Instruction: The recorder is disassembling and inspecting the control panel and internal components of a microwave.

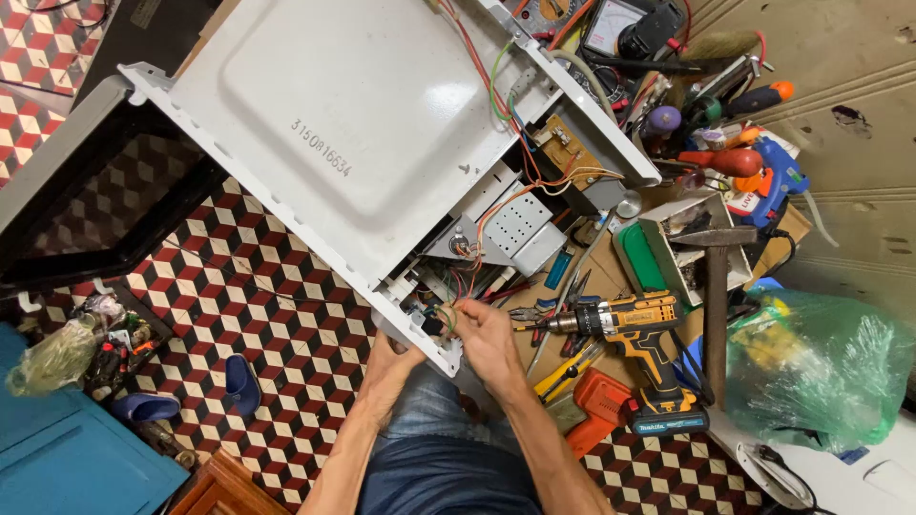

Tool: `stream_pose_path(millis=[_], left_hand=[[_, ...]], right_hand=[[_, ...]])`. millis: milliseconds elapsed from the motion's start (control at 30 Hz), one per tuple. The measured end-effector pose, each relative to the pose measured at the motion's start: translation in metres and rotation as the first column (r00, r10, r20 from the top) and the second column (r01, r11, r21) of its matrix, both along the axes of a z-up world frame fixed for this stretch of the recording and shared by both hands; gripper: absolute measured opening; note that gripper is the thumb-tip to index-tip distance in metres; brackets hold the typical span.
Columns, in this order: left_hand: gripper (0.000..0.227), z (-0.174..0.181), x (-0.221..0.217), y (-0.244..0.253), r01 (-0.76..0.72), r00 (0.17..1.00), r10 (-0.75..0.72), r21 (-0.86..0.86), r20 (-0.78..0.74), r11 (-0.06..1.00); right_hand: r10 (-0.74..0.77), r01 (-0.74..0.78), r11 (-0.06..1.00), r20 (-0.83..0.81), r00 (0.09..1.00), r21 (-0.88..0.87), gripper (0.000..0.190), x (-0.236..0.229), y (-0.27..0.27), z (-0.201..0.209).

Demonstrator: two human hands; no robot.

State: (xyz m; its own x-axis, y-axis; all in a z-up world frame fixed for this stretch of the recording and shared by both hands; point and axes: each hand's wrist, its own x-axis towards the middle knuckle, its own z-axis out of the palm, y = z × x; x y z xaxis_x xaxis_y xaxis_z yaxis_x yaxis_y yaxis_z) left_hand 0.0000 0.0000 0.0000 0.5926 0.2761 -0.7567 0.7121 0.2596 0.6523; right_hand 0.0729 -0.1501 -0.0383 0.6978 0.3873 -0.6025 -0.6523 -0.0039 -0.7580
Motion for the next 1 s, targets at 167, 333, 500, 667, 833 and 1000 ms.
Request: stream_pose_path(millis=[167, 333, 500, 667, 833, 1000], left_hand=[[0.082, -0.002, -0.001, 0.013, -0.051, 0.997, 0.038, -0.231, -0.062, 0.972], [0.064, -0.01, -0.001, 0.006, 0.056, 0.992, -0.065, -0.084, -0.108, 0.995], [0.051, 0.006, 0.008, -0.008, 0.071, 0.997, -0.07, 0.08, -0.02, 0.994], [0.037, -0.017, -0.003, -0.004, 0.149, 0.989, -0.145, 0.11, -0.04, 0.983], [0.033, -0.024, -0.007, 0.002, 0.118, 0.991, -0.115, 0.046, -0.069, 0.992], [0.036, -0.018, 0.002, -0.005, -0.003, 0.998, -0.001, -0.064, -0.064, 0.998]], right_hand=[[0.042, -0.044, 0.997, -0.031, 0.999, -0.065, 0.023, 0.0, 0.002, -0.005], [0.032, -0.024, 0.996, -0.097, 0.995, 0.089, 0.026, 0.016, -0.003, 0.016], [0.139, -0.077, 0.955, -0.202, 0.969, 0.286, 0.024, 0.023, -0.01, 0.005], [0.138, -0.063, 0.943, -0.21, 0.968, 0.328, 0.023, 0.022, -0.012, -0.01], [0.13, -0.061, 0.946, -0.202, 0.971, 0.317, 0.024, 0.021, -0.009, -0.01], [0.11, -0.035, 0.965, -0.279, 0.954, 0.259, 0.021, 0.023, -0.002, -0.011]])
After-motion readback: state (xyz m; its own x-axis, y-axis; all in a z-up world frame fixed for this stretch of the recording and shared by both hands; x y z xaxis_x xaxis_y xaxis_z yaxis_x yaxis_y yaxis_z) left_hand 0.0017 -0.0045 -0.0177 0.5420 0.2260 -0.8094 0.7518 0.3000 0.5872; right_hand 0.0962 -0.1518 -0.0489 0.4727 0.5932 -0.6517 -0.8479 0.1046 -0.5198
